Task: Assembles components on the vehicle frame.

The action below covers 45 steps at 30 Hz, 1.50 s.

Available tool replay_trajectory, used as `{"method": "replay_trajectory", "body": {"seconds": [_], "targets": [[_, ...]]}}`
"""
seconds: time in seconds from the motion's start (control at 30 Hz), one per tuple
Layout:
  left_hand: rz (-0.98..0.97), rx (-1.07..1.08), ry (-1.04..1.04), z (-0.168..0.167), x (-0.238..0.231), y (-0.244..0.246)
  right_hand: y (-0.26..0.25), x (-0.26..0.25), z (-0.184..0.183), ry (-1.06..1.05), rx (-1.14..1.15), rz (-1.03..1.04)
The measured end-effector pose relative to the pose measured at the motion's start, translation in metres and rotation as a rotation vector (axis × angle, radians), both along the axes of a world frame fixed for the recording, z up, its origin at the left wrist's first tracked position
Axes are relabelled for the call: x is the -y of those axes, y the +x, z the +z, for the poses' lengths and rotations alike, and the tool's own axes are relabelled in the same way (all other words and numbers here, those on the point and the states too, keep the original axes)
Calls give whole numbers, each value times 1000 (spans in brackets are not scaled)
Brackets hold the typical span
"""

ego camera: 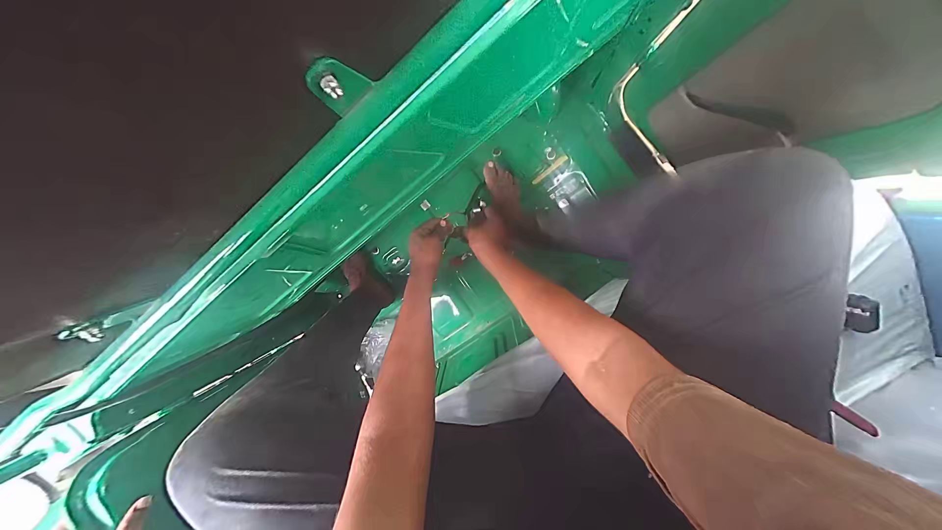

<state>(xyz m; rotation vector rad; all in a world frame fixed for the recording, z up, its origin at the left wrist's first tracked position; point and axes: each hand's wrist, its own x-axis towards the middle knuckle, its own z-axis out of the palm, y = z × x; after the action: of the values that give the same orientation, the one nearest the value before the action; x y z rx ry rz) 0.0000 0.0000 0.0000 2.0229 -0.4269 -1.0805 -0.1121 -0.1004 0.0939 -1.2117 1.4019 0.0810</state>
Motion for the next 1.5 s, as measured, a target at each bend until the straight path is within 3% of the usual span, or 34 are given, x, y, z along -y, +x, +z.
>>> {"method": "replay_trajectory", "body": {"seconds": [0.13, 0.23, 0.3, 0.37, 0.43, 0.53, 0.7, 0.83, 0.93, 1.07, 1.23, 1.5], "targets": [[109, 5, -52, 2, 10, -11, -7, 0, -5, -91, 23, 75], [229, -65, -106, -3, 15, -21, -7, 7, -12, -41, -7, 110], [223, -18, -93, -6, 16, -23, -7, 10, -41, -66, 0, 166], [161, 70, -34, -3, 15, -21, -12, 9, -77, -283, 50, 247], [116, 116, 7, 2, 17, -22, -19, 28, -71, -438, 21, 477], [94, 76, -5, 4, 15, -23, -19, 62, -91, -606, -37, 843], [160, -206, -106, 9, 5, -25, -23, 88, -34, -472, -107, 1221], [177, -193, -103, 8, 2, -23, -31, 88, -18, -387, 5, 1107], [192, -97, -71, 4, 0, -20, -29, 78, -35, -334, 54, 949], [265, -45, -51, 5, 4, -17, -15, 74, -56, -361, 33, 887], [192, -64, -129, 4, -2, -18, -11, 76, -61, -441, -24, 974], [246, -180, -226, 7, -1, -25, -10, 66, -74, -547, -73, 1015]]}}
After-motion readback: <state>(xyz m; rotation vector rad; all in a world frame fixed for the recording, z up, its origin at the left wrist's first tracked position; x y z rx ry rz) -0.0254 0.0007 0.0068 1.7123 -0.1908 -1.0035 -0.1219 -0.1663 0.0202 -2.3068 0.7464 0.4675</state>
